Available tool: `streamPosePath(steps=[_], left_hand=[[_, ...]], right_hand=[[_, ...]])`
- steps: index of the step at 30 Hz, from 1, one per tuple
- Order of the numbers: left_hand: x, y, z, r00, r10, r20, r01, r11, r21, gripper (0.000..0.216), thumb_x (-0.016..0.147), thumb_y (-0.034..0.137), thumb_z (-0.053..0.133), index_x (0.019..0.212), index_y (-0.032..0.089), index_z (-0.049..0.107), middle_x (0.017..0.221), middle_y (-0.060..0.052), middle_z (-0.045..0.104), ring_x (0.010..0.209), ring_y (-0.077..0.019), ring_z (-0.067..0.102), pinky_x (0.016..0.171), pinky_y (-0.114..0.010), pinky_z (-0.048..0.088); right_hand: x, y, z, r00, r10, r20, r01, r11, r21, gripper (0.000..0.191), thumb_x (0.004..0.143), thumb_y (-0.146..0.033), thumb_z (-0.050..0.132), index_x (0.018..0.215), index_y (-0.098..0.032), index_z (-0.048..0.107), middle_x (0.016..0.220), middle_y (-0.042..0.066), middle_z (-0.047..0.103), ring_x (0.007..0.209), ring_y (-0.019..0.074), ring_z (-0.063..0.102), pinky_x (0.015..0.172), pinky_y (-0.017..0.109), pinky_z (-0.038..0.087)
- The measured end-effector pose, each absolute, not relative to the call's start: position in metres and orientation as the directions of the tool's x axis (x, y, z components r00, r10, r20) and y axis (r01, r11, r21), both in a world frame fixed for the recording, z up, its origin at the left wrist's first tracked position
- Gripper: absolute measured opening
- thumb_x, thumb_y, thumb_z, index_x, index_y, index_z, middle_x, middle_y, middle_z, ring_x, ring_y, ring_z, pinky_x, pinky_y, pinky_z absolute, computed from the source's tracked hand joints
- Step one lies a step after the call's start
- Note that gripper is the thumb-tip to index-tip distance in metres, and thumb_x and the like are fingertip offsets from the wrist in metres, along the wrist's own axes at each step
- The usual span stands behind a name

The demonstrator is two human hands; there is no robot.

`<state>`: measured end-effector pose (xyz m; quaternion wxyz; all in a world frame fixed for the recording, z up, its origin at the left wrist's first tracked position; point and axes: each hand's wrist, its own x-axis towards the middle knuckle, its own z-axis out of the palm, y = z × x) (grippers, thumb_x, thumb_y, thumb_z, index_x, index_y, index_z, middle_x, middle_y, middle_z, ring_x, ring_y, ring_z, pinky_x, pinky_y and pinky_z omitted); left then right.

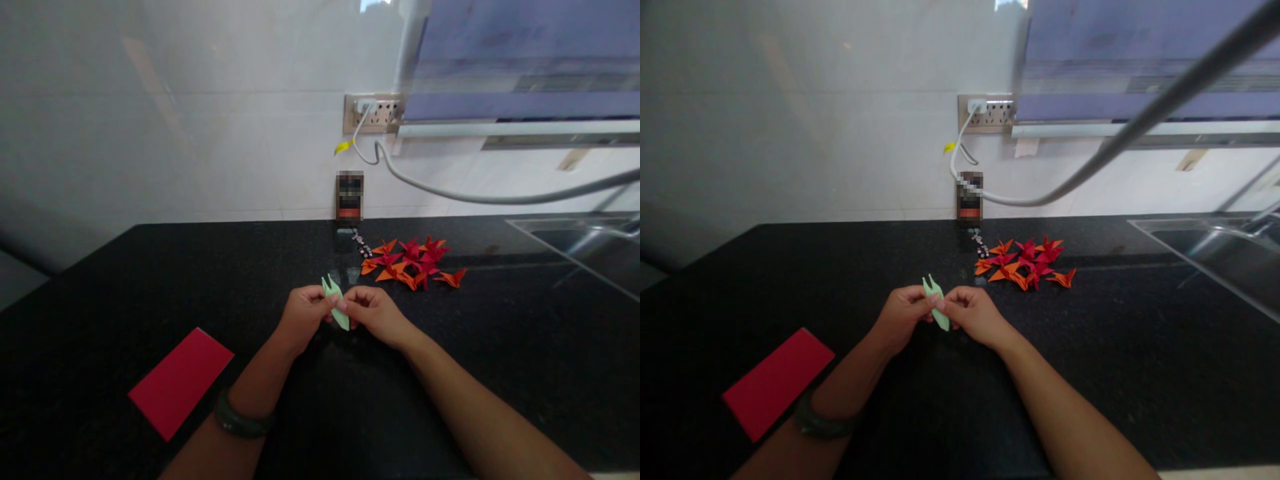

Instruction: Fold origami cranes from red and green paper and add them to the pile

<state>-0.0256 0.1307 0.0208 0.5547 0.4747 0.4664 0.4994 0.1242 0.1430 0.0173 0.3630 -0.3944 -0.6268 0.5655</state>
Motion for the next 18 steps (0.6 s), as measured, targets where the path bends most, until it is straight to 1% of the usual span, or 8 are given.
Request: streamPosePath(steps=[4, 7, 10, 13, 15, 16, 18], left_hand=[[-0.0237, 0.1299, 0.0214, 0.08, 0.996, -0.038, -0.129, 0.048, 0.99, 0.02, 0.061, 0.03, 0.069, 0.065, 0.012, 0.065, 0.055, -0.001, 0.059, 0.047, -0.008, 0.048, 0.046, -0.02, 0.037], [-0.0224, 0.1295, 0.0209, 0.086, 0.995, -0.049, -0.136, 0.06, 0.989, 0.023, 0.063, 0.034, 0.067, 0.06, 0.012, 0.062, 0.049, 0.001, 0.055, 0.042, -0.0067, 0.044, 0.043, -0.019, 0.035], [-0.0217, 0.1287, 0.0213, 0.076, 0.996, -0.041, -0.087, 0.048, 0.995, 0.025, 0.064, 0.035, 0.065, 0.055, 0.013, 0.059, 0.045, 0.002, 0.052, 0.041, -0.007, 0.043, 0.043, -0.019, 0.033], [-0.022, 0.1285, 0.0206, 0.083, 0.997, -0.012, 0.046, 0.009, 0.999, 0.022, 0.065, 0.034, 0.063, 0.058, 0.014, 0.06, 0.048, 0.002, 0.053, 0.043, -0.0082, 0.043, 0.044, -0.02, 0.033], [-0.0224, 0.1287, 0.0195, 0.119, 0.992, 0.039, 0.176, -0.06, 0.982, 0.022, 0.068, 0.035, 0.06, 0.061, 0.014, 0.061, 0.051, 0.002, 0.053, 0.046, -0.0091, 0.043, 0.045, -0.021, 0.033], [-0.0226, 0.1289, 0.0189, 0.143, 0.987, 0.073, 0.238, -0.106, 0.965, 0.023, 0.07, 0.035, 0.058, 0.061, 0.014, 0.061, 0.053, 0.001, 0.053, 0.049, -0.0097, 0.044, 0.047, -0.021, 0.033], [-0.0228, 0.1292, 0.0182, 0.191, 0.972, 0.134, 0.329, -0.192, 0.924, 0.026, 0.074, 0.035, 0.054, 0.06, 0.014, 0.061, 0.056, 0.0, 0.053, 0.053, -0.0108, 0.046, 0.05, -0.022, 0.035]], right_hand=[[0.1252, 0.1442, 0.0149, -0.391, 0.92, 0.026, 0.115, 0.077, -0.99, 0.029, 0.068, -0.041, 0.062, 0.061, -0.014, 0.056, 0.049, -0.004, 0.05, 0.043, 0.0057, 0.041, 0.043, 0.019, 0.031], [0.1263, 0.1433, 0.0159, -0.369, 0.928, 0.057, 0.131, 0.113, -0.985, 0.026, 0.068, -0.036, 0.062, 0.058, -0.013, 0.056, 0.048, -0.004, 0.049, 0.043, 0.0051, 0.039, 0.043, 0.019, 0.029], [0.1278, 0.1434, 0.0169, -0.394, 0.918, 0.045, 0.152, 0.113, -0.982, 0.024, 0.067, -0.032, 0.064, 0.057, -0.013, 0.055, 0.048, -0.005, 0.048, 0.043, 0.0043, 0.038, 0.042, 0.019, 0.029], [0.1296, 0.1456, 0.0185, -0.376, 0.926, 0.023, 0.096, 0.064, -0.993, 0.022, 0.065, -0.033, 0.066, 0.067, -0.013, 0.056, 0.055, -0.004, 0.051, 0.045, 0.005, 0.042, 0.042, 0.018, 0.034], [0.1303, 0.1472, 0.0198, -0.348, 0.937, 0.027, 0.022, 0.037, -0.999, 0.026, 0.063, -0.033, 0.067, 0.077, -0.015, 0.056, 0.061, -0.004, 0.053, 0.049, 0.0059, 0.045, 0.042, 0.018, 0.037], [0.1305, 0.1477, 0.0202, -0.348, 0.937, 0.025, -0.004, 0.025, -1.0, 0.028, 0.062, -0.033, 0.068, 0.079, -0.015, 0.056, 0.062, -0.004, 0.053, 0.05, 0.0062, 0.046, 0.042, 0.018, 0.038], [0.1301, 0.148, 0.0199, -0.369, 0.929, 0.007, -0.021, -0.001, -1.0, 0.028, 0.06, -0.033, 0.07, 0.076, -0.015, 0.057, 0.062, -0.004, 0.054, 0.049, 0.006, 0.047, 0.042, 0.017, 0.039]])
